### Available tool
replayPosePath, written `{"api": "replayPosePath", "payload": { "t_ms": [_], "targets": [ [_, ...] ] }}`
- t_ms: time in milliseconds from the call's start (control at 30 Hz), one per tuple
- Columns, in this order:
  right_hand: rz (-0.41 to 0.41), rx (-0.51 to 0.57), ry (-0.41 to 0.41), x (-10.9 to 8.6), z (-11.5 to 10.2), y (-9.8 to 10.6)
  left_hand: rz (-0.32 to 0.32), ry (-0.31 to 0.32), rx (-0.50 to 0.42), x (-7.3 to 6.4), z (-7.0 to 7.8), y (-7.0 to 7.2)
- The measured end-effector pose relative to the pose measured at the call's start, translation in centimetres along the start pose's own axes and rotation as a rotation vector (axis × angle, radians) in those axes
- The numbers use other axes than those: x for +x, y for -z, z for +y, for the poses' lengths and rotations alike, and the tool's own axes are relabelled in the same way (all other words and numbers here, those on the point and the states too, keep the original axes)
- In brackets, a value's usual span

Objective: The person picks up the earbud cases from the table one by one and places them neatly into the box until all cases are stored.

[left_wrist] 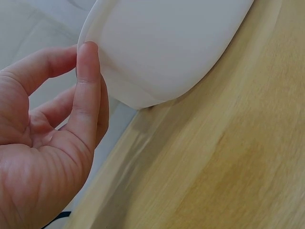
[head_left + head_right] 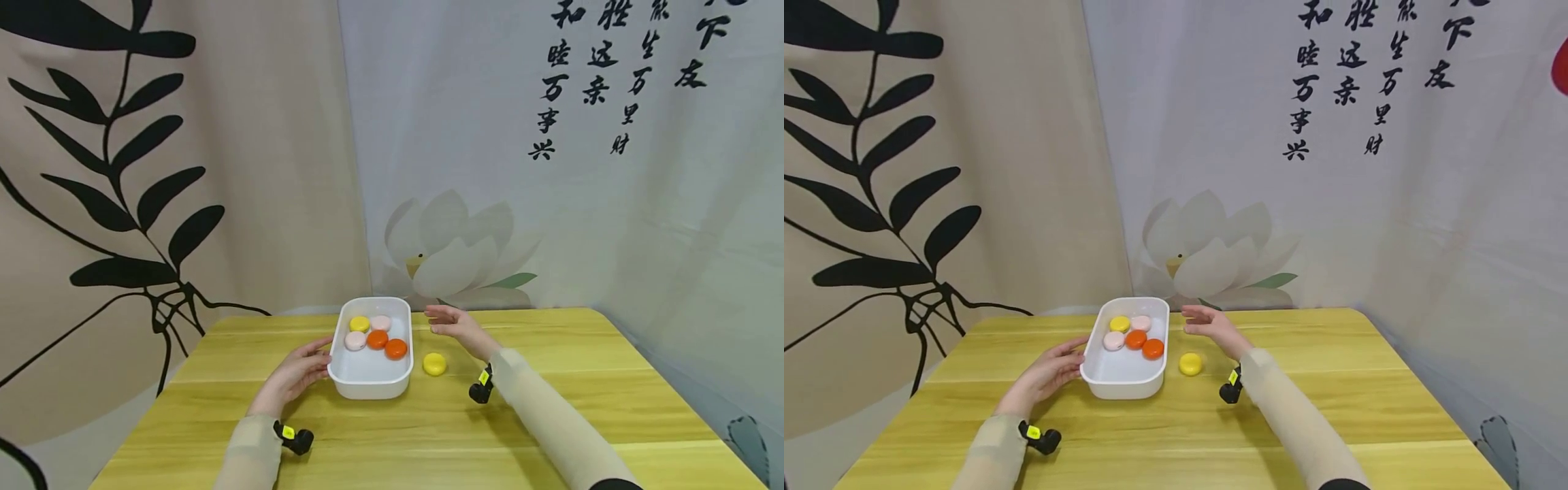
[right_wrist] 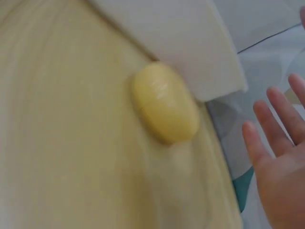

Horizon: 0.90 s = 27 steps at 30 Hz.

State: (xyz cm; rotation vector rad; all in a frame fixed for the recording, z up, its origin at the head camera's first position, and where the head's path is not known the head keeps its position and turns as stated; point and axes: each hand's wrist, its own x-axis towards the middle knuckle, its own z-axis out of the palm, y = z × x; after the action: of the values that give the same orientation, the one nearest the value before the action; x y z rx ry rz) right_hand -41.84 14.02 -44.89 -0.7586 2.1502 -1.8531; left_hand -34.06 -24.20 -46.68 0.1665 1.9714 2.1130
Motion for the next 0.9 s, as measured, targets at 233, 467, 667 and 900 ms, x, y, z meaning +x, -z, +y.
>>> {"api": "replayPosePath", "payload": {
  "t_ms": [233, 467, 667, 900],
  "targets": [
    [-0.079, -0.028, -0.053, -1.5, 2.1, 0.0, -0.008, 0.005, -0.014, -0.1, 0.0, -0.1],
    [-0.129, -0.039, -0.127, -2.3, 2.9, -0.6, -0.015, -0.003, -0.021, 0.0, 0.0, 0.1],
    [-0.151, -0.080, -0.134, -2.6, 3.2, -1.0, -0.018, -0.007, -0.007, -0.2, -0.4, 0.4],
    [-0.180, -0.120, -0.136, -2.7, 3.2, -0.7, 0.006, -0.002, -0.004, 0.0, -0.3, 0.0]
  ]
}}
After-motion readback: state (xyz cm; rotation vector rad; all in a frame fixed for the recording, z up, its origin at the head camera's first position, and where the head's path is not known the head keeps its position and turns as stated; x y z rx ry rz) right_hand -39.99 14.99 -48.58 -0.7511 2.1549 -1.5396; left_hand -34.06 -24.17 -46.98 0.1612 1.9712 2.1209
